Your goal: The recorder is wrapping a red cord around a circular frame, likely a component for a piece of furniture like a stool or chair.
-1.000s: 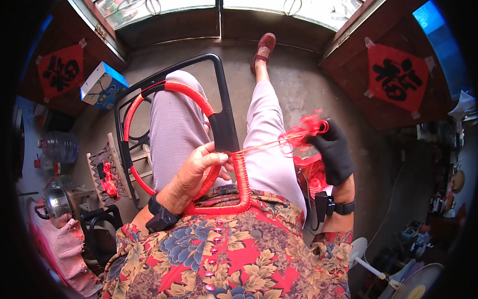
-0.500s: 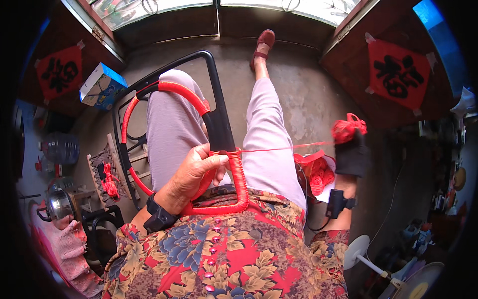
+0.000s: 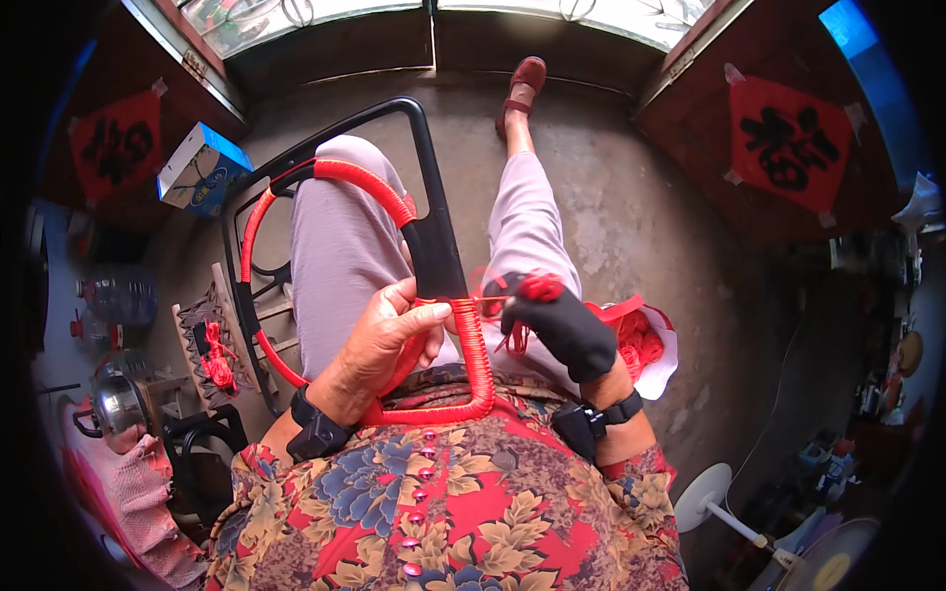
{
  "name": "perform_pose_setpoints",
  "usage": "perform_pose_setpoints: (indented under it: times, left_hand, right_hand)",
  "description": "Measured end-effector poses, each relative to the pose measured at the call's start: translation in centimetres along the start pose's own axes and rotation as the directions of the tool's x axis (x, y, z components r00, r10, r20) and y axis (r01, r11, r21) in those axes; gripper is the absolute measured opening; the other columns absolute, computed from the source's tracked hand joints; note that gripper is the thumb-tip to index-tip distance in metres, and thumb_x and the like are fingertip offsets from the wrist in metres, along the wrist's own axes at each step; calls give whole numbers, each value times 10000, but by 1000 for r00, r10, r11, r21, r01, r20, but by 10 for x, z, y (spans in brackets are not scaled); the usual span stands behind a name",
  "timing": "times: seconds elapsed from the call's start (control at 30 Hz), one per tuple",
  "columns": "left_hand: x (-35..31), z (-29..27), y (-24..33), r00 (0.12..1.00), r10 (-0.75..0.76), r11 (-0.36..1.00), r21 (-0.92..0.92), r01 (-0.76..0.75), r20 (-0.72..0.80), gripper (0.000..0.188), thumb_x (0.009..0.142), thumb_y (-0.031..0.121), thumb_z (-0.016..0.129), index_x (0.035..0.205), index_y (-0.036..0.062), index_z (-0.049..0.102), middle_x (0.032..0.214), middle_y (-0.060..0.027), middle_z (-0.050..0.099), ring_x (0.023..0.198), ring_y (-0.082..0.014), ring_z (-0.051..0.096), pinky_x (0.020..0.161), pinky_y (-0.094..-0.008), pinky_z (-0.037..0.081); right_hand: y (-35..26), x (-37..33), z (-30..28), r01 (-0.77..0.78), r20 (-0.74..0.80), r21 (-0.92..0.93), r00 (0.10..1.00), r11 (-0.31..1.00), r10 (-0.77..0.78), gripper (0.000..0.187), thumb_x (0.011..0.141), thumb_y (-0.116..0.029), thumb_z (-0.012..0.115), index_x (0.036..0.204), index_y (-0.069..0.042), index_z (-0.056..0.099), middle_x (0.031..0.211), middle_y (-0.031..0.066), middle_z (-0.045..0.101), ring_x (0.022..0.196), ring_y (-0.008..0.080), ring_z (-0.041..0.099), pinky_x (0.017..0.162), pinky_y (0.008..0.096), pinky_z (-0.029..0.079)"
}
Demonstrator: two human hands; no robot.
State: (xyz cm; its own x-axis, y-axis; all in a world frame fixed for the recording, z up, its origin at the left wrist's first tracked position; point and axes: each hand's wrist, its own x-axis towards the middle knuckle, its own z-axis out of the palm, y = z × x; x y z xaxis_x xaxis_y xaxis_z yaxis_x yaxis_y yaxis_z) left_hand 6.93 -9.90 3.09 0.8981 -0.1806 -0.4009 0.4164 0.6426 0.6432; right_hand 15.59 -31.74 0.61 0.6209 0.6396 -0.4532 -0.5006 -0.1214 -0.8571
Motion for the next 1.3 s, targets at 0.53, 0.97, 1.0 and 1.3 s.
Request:
perform_pose_setpoints:
  times: [0.53, 0.97, 1.0, 1.3]
  left_hand:
    - [3, -11, -5, 1000, -14, 998, -65, 14, 13, 214, 951, 205, 563, 1061, 21, 552, 833, -93, 661, 557, -117, 616, 445, -206, 490]
    - [2, -11, -3, 999, -17, 997, -74, 14, -35, 247, 951, 277, 552, 1050, 51, 528, 861, -101, 649, 678, -163, 654, 590, -260, 539]
    - [2, -10, -3, 1000, 3, 994, -112, -6, -21, 248, 954, 284, 559, 1033, 49, 544, 831, -82, 648, 669, -153, 642, 595, -262, 535]
    - [-5, -8, -4, 997, 12, 992, -124, -21, -78, 154, 896, 166, 642, 916, 14, 637, 817, -64, 650, 677, -144, 609, 596, -272, 486]
  right_hand:
    - [9, 13, -15, 150, -104, 639, 989, 754, -108, 272, 991, -319, 483, 1063, -83, 599, 949, 64, 620, 893, 213, 597, 806, 326, 468]
    - [-73, -13, 22, 125, -53, -985, 432, 118, -900, 206, 772, -57, 708, 975, -41, 676, 923, 121, 655, 810, 283, 650, 709, 350, 518]
    - [-77, -12, 38, 244, 73, -970, 336, 12, -939, 262, 743, -15, 713, 1001, -47, 681, 931, 112, 657, 821, 275, 652, 717, 351, 522]
    - [-70, -27, 56, 535, 266, -824, 656, 187, -706, 369, 826, -75, 631, 1188, -50, 565, 1048, 111, 647, 900, 249, 648, 842, 356, 500]
